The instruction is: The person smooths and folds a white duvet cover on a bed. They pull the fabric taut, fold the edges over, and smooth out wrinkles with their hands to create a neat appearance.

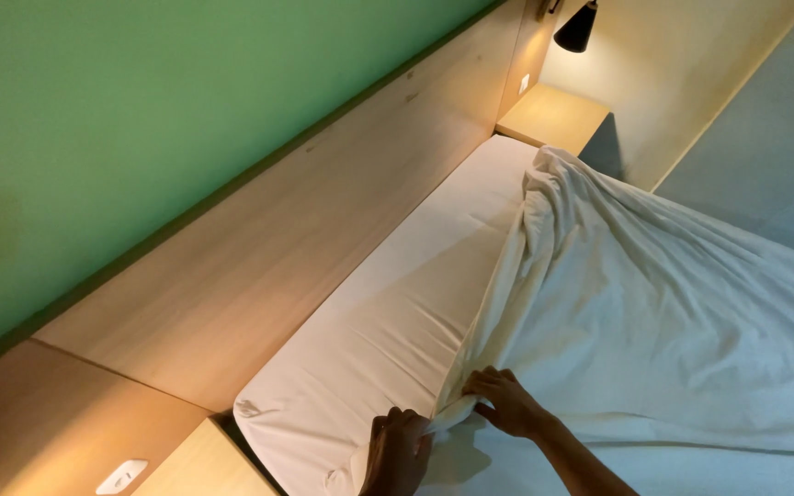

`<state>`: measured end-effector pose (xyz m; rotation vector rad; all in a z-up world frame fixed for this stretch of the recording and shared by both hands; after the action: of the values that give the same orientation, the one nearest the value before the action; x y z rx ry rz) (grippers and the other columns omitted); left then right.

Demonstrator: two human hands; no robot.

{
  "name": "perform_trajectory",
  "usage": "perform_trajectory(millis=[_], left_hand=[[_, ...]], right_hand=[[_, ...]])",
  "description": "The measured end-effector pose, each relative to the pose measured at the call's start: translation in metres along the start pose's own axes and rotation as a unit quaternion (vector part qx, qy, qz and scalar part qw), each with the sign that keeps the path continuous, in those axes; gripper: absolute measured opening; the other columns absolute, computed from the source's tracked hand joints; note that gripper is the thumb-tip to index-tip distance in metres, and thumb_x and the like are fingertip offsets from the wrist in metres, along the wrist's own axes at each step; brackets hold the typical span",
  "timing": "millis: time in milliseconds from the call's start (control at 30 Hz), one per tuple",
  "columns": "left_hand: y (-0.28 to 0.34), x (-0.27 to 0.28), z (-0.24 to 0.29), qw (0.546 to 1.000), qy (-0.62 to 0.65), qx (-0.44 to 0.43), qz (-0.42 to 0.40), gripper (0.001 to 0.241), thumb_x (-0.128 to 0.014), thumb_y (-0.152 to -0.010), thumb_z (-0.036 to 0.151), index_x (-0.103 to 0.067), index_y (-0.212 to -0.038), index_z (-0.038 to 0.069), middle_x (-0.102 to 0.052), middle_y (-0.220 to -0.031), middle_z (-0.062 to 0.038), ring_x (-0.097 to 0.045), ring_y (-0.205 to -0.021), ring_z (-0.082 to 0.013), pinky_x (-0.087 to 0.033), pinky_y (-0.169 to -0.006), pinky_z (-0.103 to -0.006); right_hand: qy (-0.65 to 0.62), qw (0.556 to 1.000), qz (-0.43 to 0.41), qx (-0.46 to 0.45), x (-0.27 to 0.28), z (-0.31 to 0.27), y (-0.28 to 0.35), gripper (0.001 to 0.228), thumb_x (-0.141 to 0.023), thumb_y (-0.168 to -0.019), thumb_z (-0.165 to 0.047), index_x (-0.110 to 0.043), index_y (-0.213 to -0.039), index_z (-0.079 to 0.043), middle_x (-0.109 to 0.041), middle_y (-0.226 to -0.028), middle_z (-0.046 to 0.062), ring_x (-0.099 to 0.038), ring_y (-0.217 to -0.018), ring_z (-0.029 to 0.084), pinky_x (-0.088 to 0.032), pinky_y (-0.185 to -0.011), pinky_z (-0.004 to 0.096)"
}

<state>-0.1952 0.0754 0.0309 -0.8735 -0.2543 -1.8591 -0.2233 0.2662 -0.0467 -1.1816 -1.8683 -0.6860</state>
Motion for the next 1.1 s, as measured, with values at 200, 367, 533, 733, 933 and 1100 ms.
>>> perform_trajectory(millis=[200,367,533,733,933,1100], left_hand=[[0.007,-0.031,-0.023,0.999,-0.021,0.032,-0.039,0.016,-0.075,-0.078,0.011,-0.075,-0.094,0.009,-0.07,-0.09,-0.008,-0.062,-0.094,-0.031,-0.045,-0.084,-0.0452],[-0.021,0.003,0.03,0.999,0.011,-0.003,0.032,0.034,-0.083,-0.071,0.017,-0.072,-0.1,0.001,-0.069,-0.097,-0.013,-0.062,-0.092,-0.0334,-0.044,-0.082,-0.0468],[-0.057,-0.024,0.026,1.0,0.018,-0.019,0.016,0.035,-0.082,-0.075,0.016,-0.073,-0.106,0.002,-0.069,-0.102,-0.013,-0.06,-0.09,-0.0333,-0.043,-0.08,-0.0451],[-0.065,-0.019,0.024,0.997,-0.002,-0.071,0.009,0.005,-0.071,-0.079,0.006,-0.071,-0.085,0.005,-0.068,-0.083,-0.011,-0.061,-0.086,-0.0319,-0.044,-0.076,-0.0437],[-0.045,-0.022,-0.004,0.994,0.016,-0.105,0.0,0.005,-0.069,-0.077,0.006,-0.07,-0.082,0.005,-0.068,-0.08,-0.011,-0.062,-0.083,-0.0315,-0.044,-0.074,-0.0434],[-0.039,-0.04,-0.013,0.992,0.066,-0.089,-0.053,0.005,-0.069,-0.083,0.009,-0.071,-0.08,0.006,-0.068,-0.078,-0.011,-0.063,-0.083,-0.0318,-0.043,-0.076,-0.0439]], right_hand=[[0.06,0.992,0.11,-0.03,0.029,-0.005,0.003,0.025,-0.079,-0.076,-0.009,-0.066,-0.098,-0.008,-0.066,-0.105,0.007,-0.058,-0.106,0.03,-0.045,-0.09,0.043],[0.089,0.979,0.184,0.003,0.047,-0.029,0.0,0.03,-0.079,-0.066,-0.005,-0.065,-0.092,-0.007,-0.067,-0.106,0.009,-0.058,-0.103,0.031,-0.045,-0.089,0.044],[0.128,0.964,0.231,0.005,0.051,-0.038,0.003,0.034,-0.08,-0.061,-0.004,-0.063,-0.09,-0.006,-0.067,-0.107,0.01,-0.058,-0.104,0.032,-0.045,-0.091,0.044],[0.084,0.976,0.197,-0.034,0.063,-0.043,0.001,0.033,-0.085,-0.067,-0.012,-0.066,-0.093,-0.008,-0.066,-0.111,0.01,-0.056,-0.108,0.033,-0.043,-0.092,0.044],[-0.015,0.991,-0.053,-0.122,0.031,-0.029,-0.014,0.033,-0.077,-0.083,-0.021,-0.07,-0.116,-0.018,-0.065,-0.121,0.002,-0.049,-0.127,0.026,-0.032,-0.111,0.046],[0.058,0.96,-0.197,-0.191,-0.005,0.003,-0.004,0.038,-0.063,-0.099,-0.021,-0.062,-0.136,-0.026,-0.053,-0.149,-0.009,-0.036,-0.144,0.023,-0.018,-0.118,0.053]])
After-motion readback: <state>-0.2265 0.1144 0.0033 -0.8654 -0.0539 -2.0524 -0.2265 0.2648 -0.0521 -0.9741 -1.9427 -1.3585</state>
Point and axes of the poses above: each hand's wrist, its own y-axis away from the middle knuckle, its own x-axis out of the back of the hand, z = x × y, the point moved 10 cm from there along -y, towards the middle knuckle
